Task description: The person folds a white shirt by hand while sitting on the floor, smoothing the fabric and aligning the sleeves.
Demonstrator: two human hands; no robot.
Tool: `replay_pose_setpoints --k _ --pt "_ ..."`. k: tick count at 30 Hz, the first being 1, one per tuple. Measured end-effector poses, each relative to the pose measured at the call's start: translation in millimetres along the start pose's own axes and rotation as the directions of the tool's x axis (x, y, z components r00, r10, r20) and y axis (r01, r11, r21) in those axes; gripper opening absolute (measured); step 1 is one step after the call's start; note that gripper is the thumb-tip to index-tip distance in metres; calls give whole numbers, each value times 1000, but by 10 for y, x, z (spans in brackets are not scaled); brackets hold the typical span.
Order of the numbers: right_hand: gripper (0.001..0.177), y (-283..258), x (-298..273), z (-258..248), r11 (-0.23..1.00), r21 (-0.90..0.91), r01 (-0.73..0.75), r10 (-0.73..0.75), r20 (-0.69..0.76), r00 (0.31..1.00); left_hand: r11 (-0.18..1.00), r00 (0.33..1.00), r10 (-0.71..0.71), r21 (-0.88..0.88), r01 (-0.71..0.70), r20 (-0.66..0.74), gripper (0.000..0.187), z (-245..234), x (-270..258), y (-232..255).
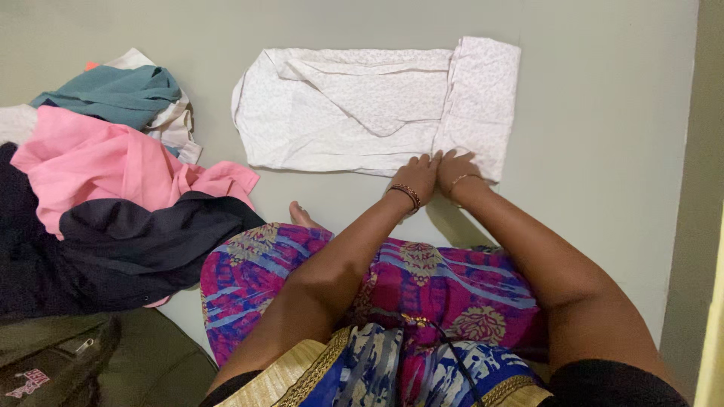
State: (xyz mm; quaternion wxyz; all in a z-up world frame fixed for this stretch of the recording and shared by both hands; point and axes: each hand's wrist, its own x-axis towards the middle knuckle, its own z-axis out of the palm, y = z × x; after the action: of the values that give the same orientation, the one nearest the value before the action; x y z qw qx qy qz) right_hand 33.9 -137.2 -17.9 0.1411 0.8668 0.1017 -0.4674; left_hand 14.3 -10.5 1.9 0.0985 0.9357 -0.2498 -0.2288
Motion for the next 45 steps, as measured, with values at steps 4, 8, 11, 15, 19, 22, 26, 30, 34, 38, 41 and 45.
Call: replay_pose_setpoints --k 4,8,11,15,19,22,26,30,34,38,41,45 --pt "83 535 567 108 810 586 3 267 -374 888 987 996 71 -139 -78 -52 77 -140 -44 74" --pt "80 1200 326 125 689 656 306 318 -654 687 987 957 129 -61 -149 -260 65 -93 17 22" --pt "79 1191 16 41 782 598 177 364 -668 650 998 976 55 21 -51 -211 57 -33 43 -22" --pt "78 837 -140 -253 767 449 459 181 -836 517 932 909 -343 37 361 -236 70 -211 97 -147" --pt "82 587 -251 -377 392 664 637 60 -709 702 820 817 -573 63 569 68 88 -537 -86 -298" --pt "83 586 -158 -319 806 377 456 24 -791 612 838 787 -533 64 542 311 108 -601 -123 -292" --pt "89 661 -1 -172 748 596 292 145 -576 804 866 845 -499 154 476 190 102 -330 32 -298" --pt "97 655 155 -103 571 759 313 206 -502 840 887 874 -461 37 461 154 104 -152 97 -241" --pt "96 795 509 76 485 774 408 314 -589 744 942 936 -334 73 327 109 103 -52 99 -83" --pt "92 1171 892 313 558 618 553 331 -777 535 989 994 -3 -148 19 107 97 148 135 70" --pt "94 1393 906 343 595 654 468 399 -745 534 907 948 305 -331 -260 89 82 334 195 122" --pt "91 1422 649 375 661 662 352 518 -743 424 869 921 388 -342 -357 24 53 285 186 134"
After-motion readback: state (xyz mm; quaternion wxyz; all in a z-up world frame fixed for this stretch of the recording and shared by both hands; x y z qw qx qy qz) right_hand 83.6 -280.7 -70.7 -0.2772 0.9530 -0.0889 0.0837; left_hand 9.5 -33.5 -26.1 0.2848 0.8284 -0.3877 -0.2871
